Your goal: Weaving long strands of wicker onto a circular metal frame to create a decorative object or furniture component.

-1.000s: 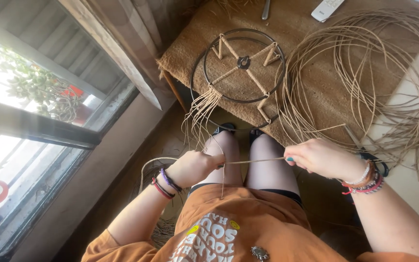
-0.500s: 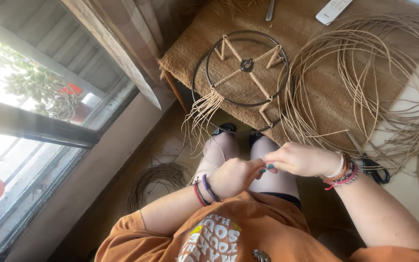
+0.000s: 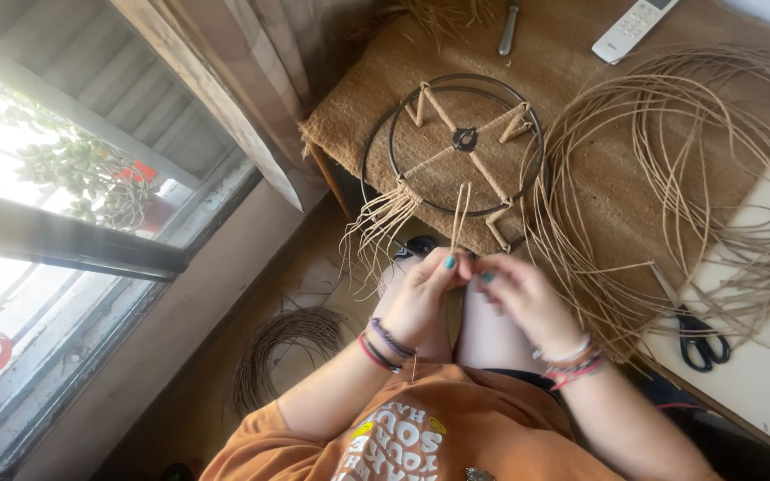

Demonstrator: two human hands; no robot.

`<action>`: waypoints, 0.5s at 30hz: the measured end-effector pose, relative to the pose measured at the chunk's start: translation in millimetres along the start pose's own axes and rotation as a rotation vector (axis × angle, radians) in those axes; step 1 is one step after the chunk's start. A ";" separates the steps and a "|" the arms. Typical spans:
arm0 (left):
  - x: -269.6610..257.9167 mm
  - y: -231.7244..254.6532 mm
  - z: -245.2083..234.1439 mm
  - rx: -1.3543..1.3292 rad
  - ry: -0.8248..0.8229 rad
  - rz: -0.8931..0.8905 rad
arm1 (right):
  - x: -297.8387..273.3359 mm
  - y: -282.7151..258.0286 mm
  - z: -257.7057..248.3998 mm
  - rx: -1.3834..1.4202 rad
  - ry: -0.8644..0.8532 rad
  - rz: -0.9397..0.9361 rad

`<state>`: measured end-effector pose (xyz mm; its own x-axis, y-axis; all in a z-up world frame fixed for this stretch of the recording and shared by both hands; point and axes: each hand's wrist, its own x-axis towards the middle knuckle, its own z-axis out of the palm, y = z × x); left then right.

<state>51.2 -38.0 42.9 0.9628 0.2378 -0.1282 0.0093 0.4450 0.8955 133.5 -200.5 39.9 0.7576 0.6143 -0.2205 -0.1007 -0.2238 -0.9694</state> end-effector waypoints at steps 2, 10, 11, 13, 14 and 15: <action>-3.8 25.1 16.9 -0.084 0.025 -0.009 | 3.0 28.1 13.2 0.047 0.046 -0.024; 36.8 -40.5 8.0 -0.331 0.065 -0.085 | 2.4 30.8 23.5 -0.056 0.187 -0.112; 41.1 -45.8 4.5 -0.356 0.032 -0.133 | 1.1 27.3 20.9 -0.094 0.167 -0.104; 50.9 -44.2 -1.0 -0.384 -0.003 -0.184 | -2.9 20.8 13.8 -0.134 0.148 -0.092; 56.4 -37.4 -3.0 -0.518 0.100 -0.174 | -5.9 17.8 9.1 -0.126 0.143 -0.065; 62.3 -30.0 -5.5 -0.648 0.204 -0.163 | -8.3 14.8 5.1 -0.116 0.140 -0.040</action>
<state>109.4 -31.8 5.7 0.8923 0.2530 -0.3739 -0.0741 0.8990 0.4315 122.5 -205.2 26.8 0.8426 0.5152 -0.1568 0.0003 -0.2917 -0.9565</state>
